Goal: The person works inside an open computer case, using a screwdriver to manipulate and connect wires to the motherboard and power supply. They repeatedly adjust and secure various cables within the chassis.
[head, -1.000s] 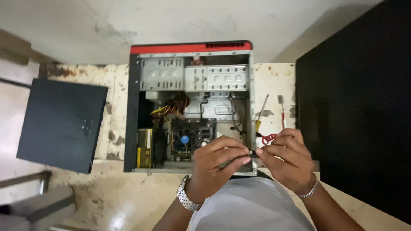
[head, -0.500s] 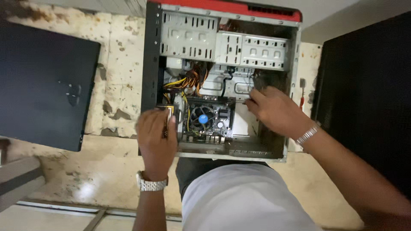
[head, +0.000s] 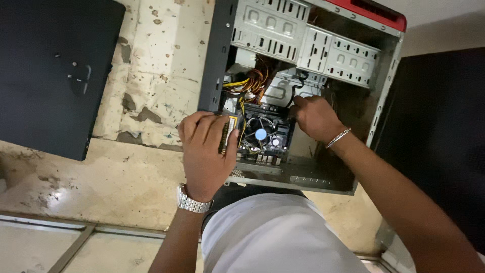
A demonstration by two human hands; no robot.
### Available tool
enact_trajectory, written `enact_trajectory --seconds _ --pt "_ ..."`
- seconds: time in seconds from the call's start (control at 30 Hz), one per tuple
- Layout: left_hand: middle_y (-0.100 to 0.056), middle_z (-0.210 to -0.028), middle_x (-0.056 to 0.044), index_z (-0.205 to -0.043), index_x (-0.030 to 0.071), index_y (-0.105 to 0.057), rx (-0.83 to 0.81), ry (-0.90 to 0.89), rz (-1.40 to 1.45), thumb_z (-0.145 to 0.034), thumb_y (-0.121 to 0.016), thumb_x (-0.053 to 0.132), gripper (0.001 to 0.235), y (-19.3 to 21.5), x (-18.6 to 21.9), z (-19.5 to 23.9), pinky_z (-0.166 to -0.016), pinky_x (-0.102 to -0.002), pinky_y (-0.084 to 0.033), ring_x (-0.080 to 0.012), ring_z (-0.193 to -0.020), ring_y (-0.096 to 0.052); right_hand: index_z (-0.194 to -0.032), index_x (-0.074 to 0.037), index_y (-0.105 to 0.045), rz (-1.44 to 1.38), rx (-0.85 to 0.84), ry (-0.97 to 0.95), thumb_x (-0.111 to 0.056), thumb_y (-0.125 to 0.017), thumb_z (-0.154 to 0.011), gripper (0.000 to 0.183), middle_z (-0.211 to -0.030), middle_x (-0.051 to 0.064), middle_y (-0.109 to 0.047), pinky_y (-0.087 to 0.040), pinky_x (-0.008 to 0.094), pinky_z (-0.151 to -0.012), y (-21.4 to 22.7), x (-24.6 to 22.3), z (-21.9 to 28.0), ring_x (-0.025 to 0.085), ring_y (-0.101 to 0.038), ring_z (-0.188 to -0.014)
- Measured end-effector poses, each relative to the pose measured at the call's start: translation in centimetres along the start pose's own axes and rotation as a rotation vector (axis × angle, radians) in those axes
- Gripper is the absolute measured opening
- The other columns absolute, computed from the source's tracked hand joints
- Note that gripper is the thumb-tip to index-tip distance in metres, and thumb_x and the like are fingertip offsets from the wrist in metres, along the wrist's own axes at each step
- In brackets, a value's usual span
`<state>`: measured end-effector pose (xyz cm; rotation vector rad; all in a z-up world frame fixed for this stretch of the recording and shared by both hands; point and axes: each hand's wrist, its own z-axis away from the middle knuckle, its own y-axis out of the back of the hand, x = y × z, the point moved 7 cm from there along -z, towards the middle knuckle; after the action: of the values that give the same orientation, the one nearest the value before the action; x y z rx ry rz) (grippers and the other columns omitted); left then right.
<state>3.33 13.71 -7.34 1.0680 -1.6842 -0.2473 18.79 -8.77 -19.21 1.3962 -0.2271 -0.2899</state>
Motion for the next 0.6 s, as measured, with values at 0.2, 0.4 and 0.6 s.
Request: enact_trajectory --seconds 0.2,0.4,0.6 --pt "-0.065 -0.103 -0.012 -0.114 0.001 -0.071 -0.008 0.010 0.045 -0.098 -0.073 0.018 0.023 -0.3 -0.7 0.3 -0.104 -0.058 -0.043 -0.0321 -0.117 -0.056 -0.067 -0.010 -0.066 -0.025 -0.124 -0.055 -0.011 -0.060 -0.092 0.026 -0.060 0.007 -0.061 -0.043 0.036 -0.055 -1.4 0.8 -0.1 0.021 -0.055 -0.048" --pt "-0.065 -0.105 -0.015 -0.114 -0.001 -0.070 -0.020 0.029 0.049 -0.097 -0.076 0.015 0.023 -0.1 -0.5 0.2 -0.106 -0.061 -0.042 -0.0348 -0.119 -0.055 -0.075 0.001 -0.070 -0.270 -0.075 -0.142 -0.011 -0.058 -0.097 0.028 -0.066 0.020 -0.064 -0.042 0.037 -0.055 1.0 -0.2 -1.5 0.021 -0.055 -0.053" --pt "-0.067 -0.108 -0.014 -0.118 0.001 -0.071 -0.021 0.036 0.021 -0.099 -0.073 0.018 0.025 -0.3 -0.4 0.3 -0.104 -0.060 -0.043 -0.0327 -0.118 -0.057 -0.068 -0.008 -0.069 -0.067 -0.146 -0.111 -0.014 -0.057 -0.095 0.030 -0.056 0.008 -0.061 -0.044 0.026 -0.053 -7.2 1.1 2.1 0.016 -0.055 -0.047"
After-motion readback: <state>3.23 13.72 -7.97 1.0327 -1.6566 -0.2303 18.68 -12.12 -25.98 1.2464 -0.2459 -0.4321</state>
